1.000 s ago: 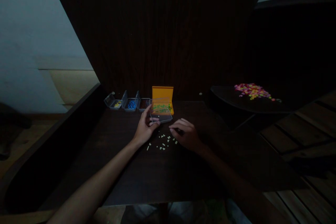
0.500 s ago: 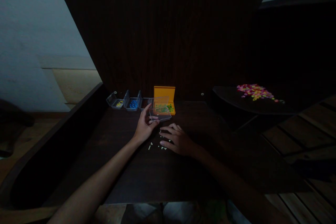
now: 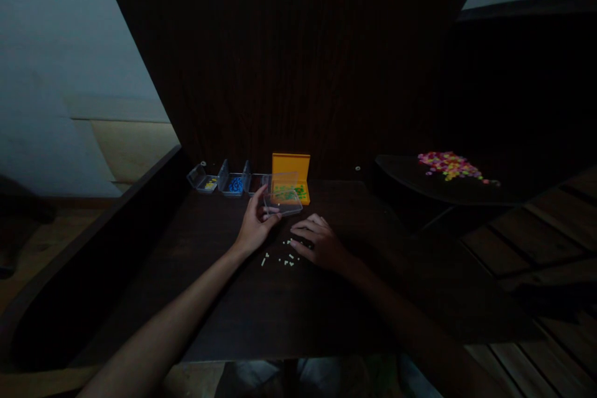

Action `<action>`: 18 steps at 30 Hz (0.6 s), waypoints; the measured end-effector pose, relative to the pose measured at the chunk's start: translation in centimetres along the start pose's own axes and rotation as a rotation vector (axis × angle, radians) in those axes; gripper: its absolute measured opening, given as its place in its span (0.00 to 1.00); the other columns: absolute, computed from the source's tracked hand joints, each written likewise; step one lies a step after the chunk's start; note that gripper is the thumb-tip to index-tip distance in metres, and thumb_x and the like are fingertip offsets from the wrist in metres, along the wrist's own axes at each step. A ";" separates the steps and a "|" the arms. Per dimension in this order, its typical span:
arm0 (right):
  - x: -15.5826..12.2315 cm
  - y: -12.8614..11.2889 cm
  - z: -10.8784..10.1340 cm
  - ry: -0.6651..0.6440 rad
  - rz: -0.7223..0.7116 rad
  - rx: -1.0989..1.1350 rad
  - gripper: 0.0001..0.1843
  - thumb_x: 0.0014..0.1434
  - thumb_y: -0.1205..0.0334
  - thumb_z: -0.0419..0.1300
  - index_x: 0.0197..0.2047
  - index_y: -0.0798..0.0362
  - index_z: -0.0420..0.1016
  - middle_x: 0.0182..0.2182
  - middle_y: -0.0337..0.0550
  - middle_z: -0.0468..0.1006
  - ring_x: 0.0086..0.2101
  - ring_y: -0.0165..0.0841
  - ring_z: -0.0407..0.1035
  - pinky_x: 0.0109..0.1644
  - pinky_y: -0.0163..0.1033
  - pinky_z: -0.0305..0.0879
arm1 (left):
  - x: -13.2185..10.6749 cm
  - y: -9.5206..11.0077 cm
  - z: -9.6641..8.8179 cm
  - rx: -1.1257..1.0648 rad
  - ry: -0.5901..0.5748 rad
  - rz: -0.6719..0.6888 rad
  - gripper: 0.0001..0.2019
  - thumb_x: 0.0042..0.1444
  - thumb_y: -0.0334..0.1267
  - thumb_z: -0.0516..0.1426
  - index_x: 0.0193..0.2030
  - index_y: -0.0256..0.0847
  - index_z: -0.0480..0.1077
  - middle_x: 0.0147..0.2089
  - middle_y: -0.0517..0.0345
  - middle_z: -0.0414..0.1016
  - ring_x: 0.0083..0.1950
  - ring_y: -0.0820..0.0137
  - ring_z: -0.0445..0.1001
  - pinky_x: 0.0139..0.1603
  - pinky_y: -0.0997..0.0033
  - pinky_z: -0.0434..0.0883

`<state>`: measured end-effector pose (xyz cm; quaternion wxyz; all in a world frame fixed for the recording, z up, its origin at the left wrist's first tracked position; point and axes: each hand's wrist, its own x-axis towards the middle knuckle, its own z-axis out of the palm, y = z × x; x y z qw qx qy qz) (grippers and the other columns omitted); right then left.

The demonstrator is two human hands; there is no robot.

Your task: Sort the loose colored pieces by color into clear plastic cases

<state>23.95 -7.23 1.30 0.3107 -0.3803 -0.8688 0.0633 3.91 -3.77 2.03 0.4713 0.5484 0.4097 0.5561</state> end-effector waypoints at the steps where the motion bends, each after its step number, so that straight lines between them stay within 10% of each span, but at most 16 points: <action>1: 0.0 0.3 0.0 0.044 -0.001 0.018 0.10 0.61 0.60 0.62 0.45 0.49 0.80 0.42 0.46 0.81 0.42 0.39 0.68 0.49 0.49 0.65 | 0.0 -0.1 0.0 -0.002 -0.002 -0.004 0.39 0.46 0.33 0.65 0.66 0.50 0.57 0.65 0.47 0.59 0.43 0.71 0.76 0.40 0.69 0.76; 10: 0.6 1.2 -1.8 0.356 0.023 0.112 0.10 0.60 0.68 0.58 0.35 0.49 0.81 0.32 0.43 0.83 0.34 0.36 0.72 0.38 0.43 0.70 | -1.3 -0.4 1.3 -0.008 -0.074 -0.021 0.39 0.47 0.33 0.65 0.66 0.51 0.58 0.64 0.46 0.59 0.43 0.72 0.75 0.41 0.71 0.75; 18: 0.7 0.9 -2.4 0.373 0.084 0.171 0.07 0.57 0.67 0.61 0.33 0.49 0.81 0.31 0.42 0.83 0.33 0.35 0.75 0.39 0.43 0.72 | -3.2 -0.2 2.7 -0.013 -0.197 -0.023 0.38 0.50 0.33 0.64 0.67 0.50 0.57 0.60 0.47 0.62 0.45 0.71 0.75 0.43 0.71 0.74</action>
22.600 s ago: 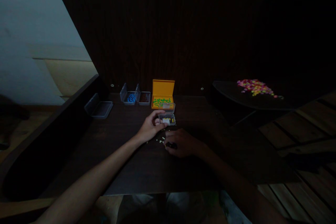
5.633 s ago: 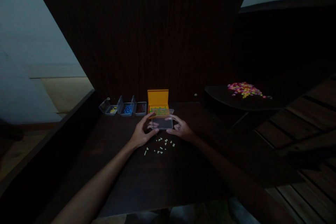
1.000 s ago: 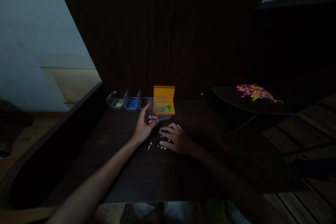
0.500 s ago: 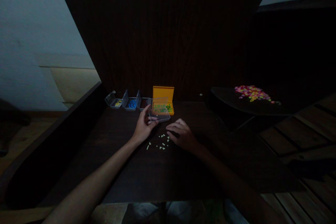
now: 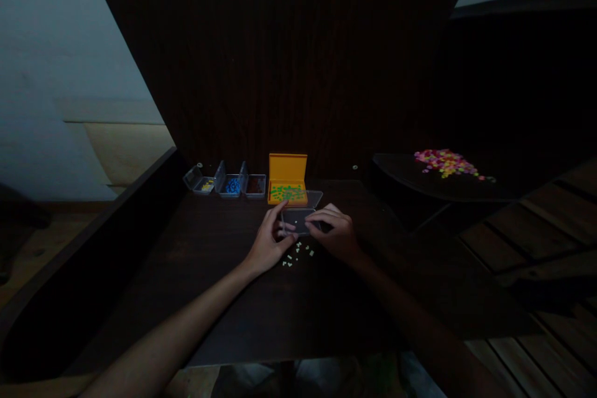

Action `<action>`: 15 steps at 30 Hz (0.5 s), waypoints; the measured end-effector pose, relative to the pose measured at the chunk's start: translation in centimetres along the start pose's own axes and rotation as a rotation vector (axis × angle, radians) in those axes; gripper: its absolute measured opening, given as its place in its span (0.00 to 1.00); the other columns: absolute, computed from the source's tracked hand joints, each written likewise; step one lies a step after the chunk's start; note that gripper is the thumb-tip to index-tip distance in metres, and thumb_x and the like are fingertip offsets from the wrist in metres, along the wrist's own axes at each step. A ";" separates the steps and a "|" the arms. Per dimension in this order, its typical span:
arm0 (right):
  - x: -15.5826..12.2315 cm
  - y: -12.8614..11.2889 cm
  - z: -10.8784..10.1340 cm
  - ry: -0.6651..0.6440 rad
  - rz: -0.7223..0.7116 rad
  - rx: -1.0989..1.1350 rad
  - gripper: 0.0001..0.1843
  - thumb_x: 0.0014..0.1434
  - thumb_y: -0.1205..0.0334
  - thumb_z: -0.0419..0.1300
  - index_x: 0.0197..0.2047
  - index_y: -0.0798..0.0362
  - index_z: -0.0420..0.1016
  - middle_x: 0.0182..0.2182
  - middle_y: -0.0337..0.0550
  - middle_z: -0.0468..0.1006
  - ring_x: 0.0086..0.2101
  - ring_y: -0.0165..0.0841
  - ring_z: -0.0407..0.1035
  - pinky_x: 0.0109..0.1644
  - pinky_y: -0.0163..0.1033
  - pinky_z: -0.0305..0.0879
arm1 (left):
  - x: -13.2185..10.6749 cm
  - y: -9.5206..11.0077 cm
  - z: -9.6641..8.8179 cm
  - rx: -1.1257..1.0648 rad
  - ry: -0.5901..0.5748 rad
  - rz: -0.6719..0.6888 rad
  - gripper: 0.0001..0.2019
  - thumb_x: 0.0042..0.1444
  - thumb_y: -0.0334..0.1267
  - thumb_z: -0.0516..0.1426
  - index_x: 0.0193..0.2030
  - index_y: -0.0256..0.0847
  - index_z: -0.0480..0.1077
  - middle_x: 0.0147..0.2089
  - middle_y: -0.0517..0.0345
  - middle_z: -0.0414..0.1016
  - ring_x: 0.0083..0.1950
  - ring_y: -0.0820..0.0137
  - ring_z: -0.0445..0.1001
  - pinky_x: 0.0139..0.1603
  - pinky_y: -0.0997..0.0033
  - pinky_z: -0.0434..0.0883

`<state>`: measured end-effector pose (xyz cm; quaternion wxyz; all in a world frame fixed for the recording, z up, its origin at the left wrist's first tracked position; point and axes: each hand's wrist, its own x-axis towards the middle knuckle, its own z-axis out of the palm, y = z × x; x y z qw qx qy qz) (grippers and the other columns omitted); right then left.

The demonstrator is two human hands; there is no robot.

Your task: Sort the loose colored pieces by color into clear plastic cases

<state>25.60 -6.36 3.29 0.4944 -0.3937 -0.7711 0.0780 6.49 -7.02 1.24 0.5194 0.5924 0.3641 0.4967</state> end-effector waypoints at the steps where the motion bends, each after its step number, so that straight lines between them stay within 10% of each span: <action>1: 0.0 0.1 0.1 -0.005 -0.003 -0.004 0.06 0.57 0.67 0.62 0.32 0.49 0.80 0.31 0.42 0.83 0.33 0.35 0.75 0.40 0.43 0.71 | -0.1 0.0 0.2 0.001 -0.012 0.009 0.37 0.51 0.33 0.64 0.67 0.51 0.57 0.61 0.47 0.61 0.45 0.71 0.74 0.43 0.72 0.74; 15: 0.0 0.7 0.1 -0.113 -0.030 -0.037 0.06 0.57 0.68 0.63 0.31 0.50 0.80 0.29 0.41 0.82 0.33 0.34 0.75 0.41 0.42 0.69 | -0.6 0.5 0.8 0.032 -0.070 0.033 0.35 0.53 0.31 0.63 0.67 0.52 0.57 0.60 0.48 0.58 0.45 0.72 0.73 0.44 0.71 0.75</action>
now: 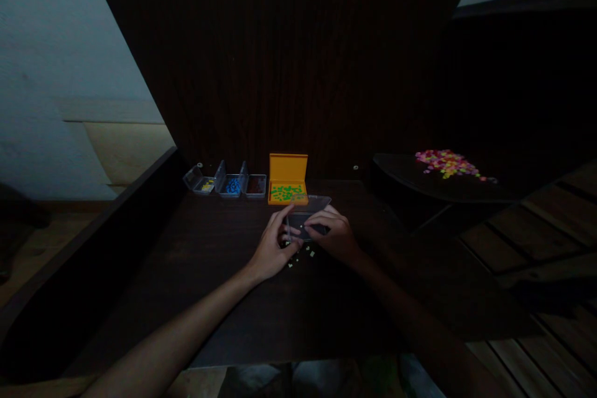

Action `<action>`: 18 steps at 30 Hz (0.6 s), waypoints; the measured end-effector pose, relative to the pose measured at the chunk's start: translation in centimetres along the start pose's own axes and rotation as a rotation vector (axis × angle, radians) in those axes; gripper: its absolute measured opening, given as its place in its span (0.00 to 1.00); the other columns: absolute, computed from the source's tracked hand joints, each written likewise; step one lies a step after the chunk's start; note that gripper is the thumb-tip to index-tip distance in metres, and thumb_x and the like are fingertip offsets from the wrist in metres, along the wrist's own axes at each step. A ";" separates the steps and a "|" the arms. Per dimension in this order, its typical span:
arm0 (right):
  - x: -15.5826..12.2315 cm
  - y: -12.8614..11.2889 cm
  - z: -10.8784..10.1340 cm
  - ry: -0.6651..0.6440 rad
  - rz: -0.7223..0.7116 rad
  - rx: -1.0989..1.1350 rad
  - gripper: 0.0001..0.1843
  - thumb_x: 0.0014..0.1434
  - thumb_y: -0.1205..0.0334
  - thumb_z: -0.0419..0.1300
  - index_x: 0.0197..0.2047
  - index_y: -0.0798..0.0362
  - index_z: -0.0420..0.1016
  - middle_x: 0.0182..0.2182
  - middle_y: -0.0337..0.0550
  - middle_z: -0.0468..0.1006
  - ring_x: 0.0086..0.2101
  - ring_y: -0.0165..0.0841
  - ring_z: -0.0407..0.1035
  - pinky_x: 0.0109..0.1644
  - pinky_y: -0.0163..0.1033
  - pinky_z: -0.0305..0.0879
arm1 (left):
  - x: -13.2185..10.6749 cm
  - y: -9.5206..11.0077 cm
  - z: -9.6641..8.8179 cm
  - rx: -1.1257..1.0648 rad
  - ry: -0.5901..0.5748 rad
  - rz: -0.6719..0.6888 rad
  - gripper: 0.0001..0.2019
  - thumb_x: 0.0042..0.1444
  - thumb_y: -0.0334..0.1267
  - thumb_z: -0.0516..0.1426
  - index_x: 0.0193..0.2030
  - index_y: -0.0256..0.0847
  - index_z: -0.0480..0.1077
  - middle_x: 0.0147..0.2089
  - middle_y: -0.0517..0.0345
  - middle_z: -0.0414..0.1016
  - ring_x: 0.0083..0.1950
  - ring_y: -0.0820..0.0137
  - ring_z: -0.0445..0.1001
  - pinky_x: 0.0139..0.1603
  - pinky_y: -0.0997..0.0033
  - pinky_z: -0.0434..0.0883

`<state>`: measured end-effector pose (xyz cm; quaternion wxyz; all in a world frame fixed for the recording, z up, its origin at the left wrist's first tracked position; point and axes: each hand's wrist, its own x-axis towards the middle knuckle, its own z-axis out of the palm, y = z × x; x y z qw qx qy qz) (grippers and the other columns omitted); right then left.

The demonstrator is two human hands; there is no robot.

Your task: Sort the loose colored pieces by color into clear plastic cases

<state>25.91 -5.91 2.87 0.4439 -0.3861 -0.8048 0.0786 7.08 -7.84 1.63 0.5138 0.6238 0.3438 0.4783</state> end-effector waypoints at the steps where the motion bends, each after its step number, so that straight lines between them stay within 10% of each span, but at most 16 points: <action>1: 0.0 0.0 0.0 -0.002 0.003 0.001 0.06 0.57 0.68 0.63 0.31 0.50 0.80 0.30 0.41 0.82 0.33 0.35 0.75 0.41 0.42 0.69 | 0.0 0.0 0.0 -0.001 0.000 0.003 0.35 0.53 0.31 0.63 0.67 0.52 0.57 0.60 0.49 0.58 0.45 0.73 0.73 0.44 0.71 0.75; 18: -0.4 -0.1 0.3 -0.074 0.161 -0.044 0.07 0.57 0.65 0.62 0.37 0.50 0.82 0.32 0.40 0.83 0.25 0.29 0.71 0.38 0.39 0.63 | 0.0 -0.1 -0.1 -0.020 0.004 -0.016 0.35 0.52 0.30 0.62 0.66 0.49 0.57 0.60 0.47 0.61 0.45 0.72 0.74 0.45 0.70 0.75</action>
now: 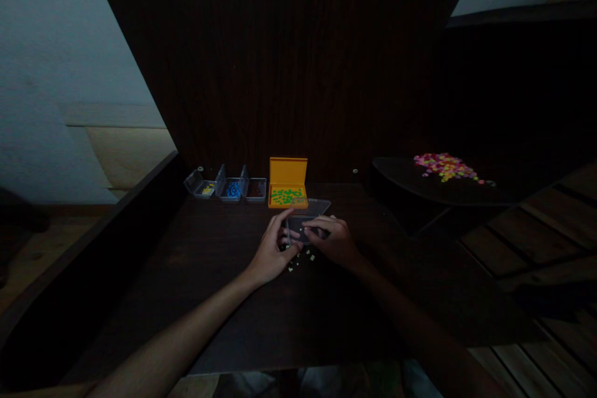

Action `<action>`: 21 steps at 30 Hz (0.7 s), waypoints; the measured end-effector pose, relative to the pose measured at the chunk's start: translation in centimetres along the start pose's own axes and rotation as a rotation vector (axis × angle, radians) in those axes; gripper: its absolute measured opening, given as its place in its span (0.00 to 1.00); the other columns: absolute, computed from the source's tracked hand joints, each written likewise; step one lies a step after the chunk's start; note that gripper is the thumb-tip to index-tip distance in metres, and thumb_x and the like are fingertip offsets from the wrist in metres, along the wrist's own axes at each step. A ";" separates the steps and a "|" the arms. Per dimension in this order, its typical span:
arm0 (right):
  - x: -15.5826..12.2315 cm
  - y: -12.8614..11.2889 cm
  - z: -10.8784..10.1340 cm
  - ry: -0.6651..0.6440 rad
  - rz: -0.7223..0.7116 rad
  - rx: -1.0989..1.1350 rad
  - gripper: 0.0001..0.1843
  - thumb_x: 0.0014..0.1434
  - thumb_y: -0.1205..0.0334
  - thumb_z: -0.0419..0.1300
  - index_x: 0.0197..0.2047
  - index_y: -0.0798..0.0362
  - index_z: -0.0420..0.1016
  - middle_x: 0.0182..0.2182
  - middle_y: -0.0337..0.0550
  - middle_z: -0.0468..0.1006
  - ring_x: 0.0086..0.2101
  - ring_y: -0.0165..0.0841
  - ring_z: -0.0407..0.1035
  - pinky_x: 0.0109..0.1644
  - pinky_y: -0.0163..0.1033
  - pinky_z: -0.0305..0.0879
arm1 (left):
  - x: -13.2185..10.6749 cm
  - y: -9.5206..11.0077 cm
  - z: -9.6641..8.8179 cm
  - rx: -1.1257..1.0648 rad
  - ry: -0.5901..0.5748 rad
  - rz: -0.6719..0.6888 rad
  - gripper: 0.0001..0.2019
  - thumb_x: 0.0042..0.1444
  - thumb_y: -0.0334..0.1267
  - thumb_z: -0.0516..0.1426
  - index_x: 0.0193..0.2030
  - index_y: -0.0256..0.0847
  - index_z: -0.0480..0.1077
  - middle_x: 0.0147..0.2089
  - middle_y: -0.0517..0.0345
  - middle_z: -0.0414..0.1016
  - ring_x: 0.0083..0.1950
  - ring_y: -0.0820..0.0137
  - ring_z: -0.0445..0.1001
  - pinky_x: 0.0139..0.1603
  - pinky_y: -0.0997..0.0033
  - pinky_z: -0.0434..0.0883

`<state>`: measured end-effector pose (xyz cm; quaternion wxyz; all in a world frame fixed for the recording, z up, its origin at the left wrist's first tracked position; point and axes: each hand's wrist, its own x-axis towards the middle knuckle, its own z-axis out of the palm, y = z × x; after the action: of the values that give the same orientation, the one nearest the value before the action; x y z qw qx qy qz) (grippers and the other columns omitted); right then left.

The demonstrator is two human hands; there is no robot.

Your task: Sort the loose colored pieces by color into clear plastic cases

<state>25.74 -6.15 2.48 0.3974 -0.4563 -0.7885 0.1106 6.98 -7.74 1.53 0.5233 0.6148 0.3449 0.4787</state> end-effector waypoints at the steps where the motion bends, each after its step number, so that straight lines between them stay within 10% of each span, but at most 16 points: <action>1: 0.0 0.0 0.0 0.000 0.012 0.006 0.07 0.57 0.65 0.62 0.38 0.50 0.83 0.33 0.41 0.84 0.26 0.30 0.71 0.39 0.39 0.64 | 0.0 0.0 0.0 0.001 0.003 -0.003 0.35 0.52 0.30 0.62 0.66 0.49 0.57 0.59 0.47 0.61 0.45 0.72 0.74 0.45 0.70 0.75; 21: 0.2 0.0 -0.2 -0.034 0.005 0.024 0.05 0.58 0.67 0.62 0.34 0.50 0.80 0.32 0.39 0.81 0.28 0.30 0.70 0.40 0.39 0.61 | 0.0 -0.4 0.0 0.033 0.007 0.027 0.35 0.53 0.32 0.62 0.67 0.51 0.56 0.63 0.48 0.58 0.45 0.73 0.74 0.44 0.72 0.75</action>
<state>25.86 -5.99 2.77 0.3891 -0.4517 -0.7924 0.1288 6.97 -7.65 1.15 0.5052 0.6264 0.3463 0.4822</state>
